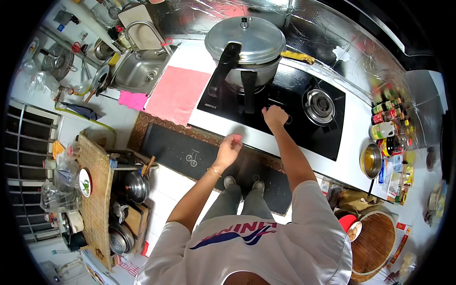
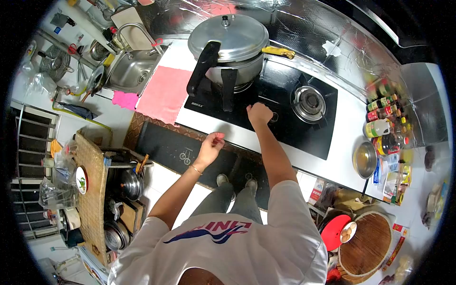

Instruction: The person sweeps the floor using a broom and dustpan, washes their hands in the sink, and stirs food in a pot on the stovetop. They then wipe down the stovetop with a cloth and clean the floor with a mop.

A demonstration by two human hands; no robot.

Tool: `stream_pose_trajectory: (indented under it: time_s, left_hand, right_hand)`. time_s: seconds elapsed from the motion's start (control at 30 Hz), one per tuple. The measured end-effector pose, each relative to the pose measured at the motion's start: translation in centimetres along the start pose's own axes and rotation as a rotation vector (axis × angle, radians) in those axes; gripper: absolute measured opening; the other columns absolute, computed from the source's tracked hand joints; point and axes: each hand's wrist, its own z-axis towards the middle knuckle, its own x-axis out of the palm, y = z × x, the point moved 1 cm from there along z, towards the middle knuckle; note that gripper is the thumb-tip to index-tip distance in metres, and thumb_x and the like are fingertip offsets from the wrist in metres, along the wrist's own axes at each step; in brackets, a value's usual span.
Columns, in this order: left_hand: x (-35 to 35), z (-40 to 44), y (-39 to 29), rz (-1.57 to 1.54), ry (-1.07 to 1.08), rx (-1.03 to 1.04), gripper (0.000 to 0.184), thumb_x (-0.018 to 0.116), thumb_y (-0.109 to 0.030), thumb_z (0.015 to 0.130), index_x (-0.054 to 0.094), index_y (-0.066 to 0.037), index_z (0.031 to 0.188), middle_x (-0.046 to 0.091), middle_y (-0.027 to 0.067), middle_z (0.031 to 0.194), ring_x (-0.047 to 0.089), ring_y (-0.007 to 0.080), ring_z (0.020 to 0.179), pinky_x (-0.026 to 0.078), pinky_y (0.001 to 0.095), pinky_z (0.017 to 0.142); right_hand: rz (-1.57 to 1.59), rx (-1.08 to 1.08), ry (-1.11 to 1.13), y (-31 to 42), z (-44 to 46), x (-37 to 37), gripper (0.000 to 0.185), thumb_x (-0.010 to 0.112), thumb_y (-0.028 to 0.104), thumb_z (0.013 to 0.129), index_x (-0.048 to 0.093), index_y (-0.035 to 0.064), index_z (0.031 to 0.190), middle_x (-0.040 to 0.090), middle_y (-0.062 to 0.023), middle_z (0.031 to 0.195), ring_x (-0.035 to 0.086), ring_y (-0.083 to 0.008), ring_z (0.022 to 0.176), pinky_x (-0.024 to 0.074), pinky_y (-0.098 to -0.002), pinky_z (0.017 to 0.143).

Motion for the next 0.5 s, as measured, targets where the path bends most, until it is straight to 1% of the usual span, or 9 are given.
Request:
stream_pose_trajectory:
  time_s: [0.07,0.17,0.23,0.3,0.33,0.37,0.43,0.5]
  left_hand:
    - [-0.1,0.2,0.2,0.008,-0.004,-0.013,0.023,0.058,-0.001,0.082,0.056,0.0,0.104,0.06,0.0048,0.09,0.055,0.0119,0.08,0.046,0.0255,0.074]
    - [-0.6,1.0,1.2,-0.007,-0.023,-0.011,0.023,0.057,0.0,0.081,0.057,0.0,0.104,0.059,0.0057,0.09,0.055,0.0127,0.08,0.047,0.0261,0.074]
    - [-0.9,1.8,1.6,0.07,-0.045,0.068,0.019,0.058,-0.002,0.08,0.058,0.0,0.098,0.06,0.0107,0.089,0.059,0.0189,0.077,0.048,0.0283,0.07]
    - [-1.5,2.6,2.0,0.08,-0.04,0.068,0.019,0.058,-0.001,0.079,0.058,0.0,0.098,0.06,0.0114,0.09,0.059,0.0198,0.077,0.049,0.0289,0.07]
    - [-1.8,3.1,2.1,0.091,-0.032,0.073,0.019,0.058,-0.001,0.078,0.058,0.0,0.097,0.06,0.0121,0.09,0.059,0.0207,0.077,0.049,0.0296,0.069]
    - [-2.2,3.6,2.1,0.09,-0.027,0.069,0.019,0.058,-0.001,0.078,0.058,0.0,0.097,0.06,0.0121,0.09,0.059,0.0207,0.077,0.049,0.0296,0.069]
    - [-3.1,4.6,2.0,0.125,-0.001,0.09,0.024,0.054,0.003,0.078,0.056,0.001,0.102,0.059,0.0091,0.09,0.057,0.0173,0.08,0.047,0.0279,0.074]
    - [-4.0,5.6,2.0,0.147,0.021,0.088,0.025,0.054,0.004,0.077,0.056,0.001,0.102,0.059,0.0098,0.09,0.057,0.0183,0.081,0.047,0.0286,0.073]
  right_hand:
    - [0.015,0.07,0.045,0.1,0.0,-0.3,0.041,0.056,0.046,0.08,0.068,0.0073,0.083,0.067,-0.012,0.085,0.065,-0.03,0.081,0.0518,-0.0398,0.069]
    - [0.015,0.085,0.068,0.2,0.3,-0.4,0.042,0.056,0.046,0.08,0.068,0.0066,0.084,0.067,-0.0124,0.089,0.065,-0.0299,0.084,0.0519,-0.04,0.07]
    - [0.019,0.108,0.095,0.2,0.7,-0.3,0.043,0.056,0.047,0.08,0.068,0.0064,0.086,0.067,-0.0129,0.091,0.065,-0.0301,0.086,0.052,-0.0402,0.071]
    - [0.014,0.133,0.1,0.2,0.9,-0.3,0.043,0.057,0.047,0.08,0.068,0.0064,0.088,0.067,-0.0134,0.094,0.064,-0.0303,0.088,0.052,-0.0402,0.073]
    - [0.042,0.171,0.148,0.3,1.1,-0.5,0.043,0.057,0.047,0.08,0.068,0.0066,0.09,0.067,-0.0136,0.096,0.064,-0.0306,0.09,0.0519,-0.0401,0.074]
    - [0.04,0.176,0.151,0.3,1.2,-0.7,0.043,0.057,0.047,0.08,0.068,0.0066,0.09,0.067,-0.0136,0.096,0.064,-0.0306,0.09,0.0519,-0.0401,0.074]
    - [0.071,0.245,0.258,0.6,1.3,-1.3,0.045,0.057,0.048,0.08,0.068,0.0065,0.092,0.066,-0.0136,0.097,0.064,-0.031,0.091,0.0519,-0.0402,0.074]
    - [0.064,0.248,0.242,0.5,1.3,-1.1,0.045,0.056,0.049,0.081,0.067,0.0063,0.092,0.066,-0.0138,0.097,0.064,-0.0311,0.091,0.0519,-0.0403,0.074]
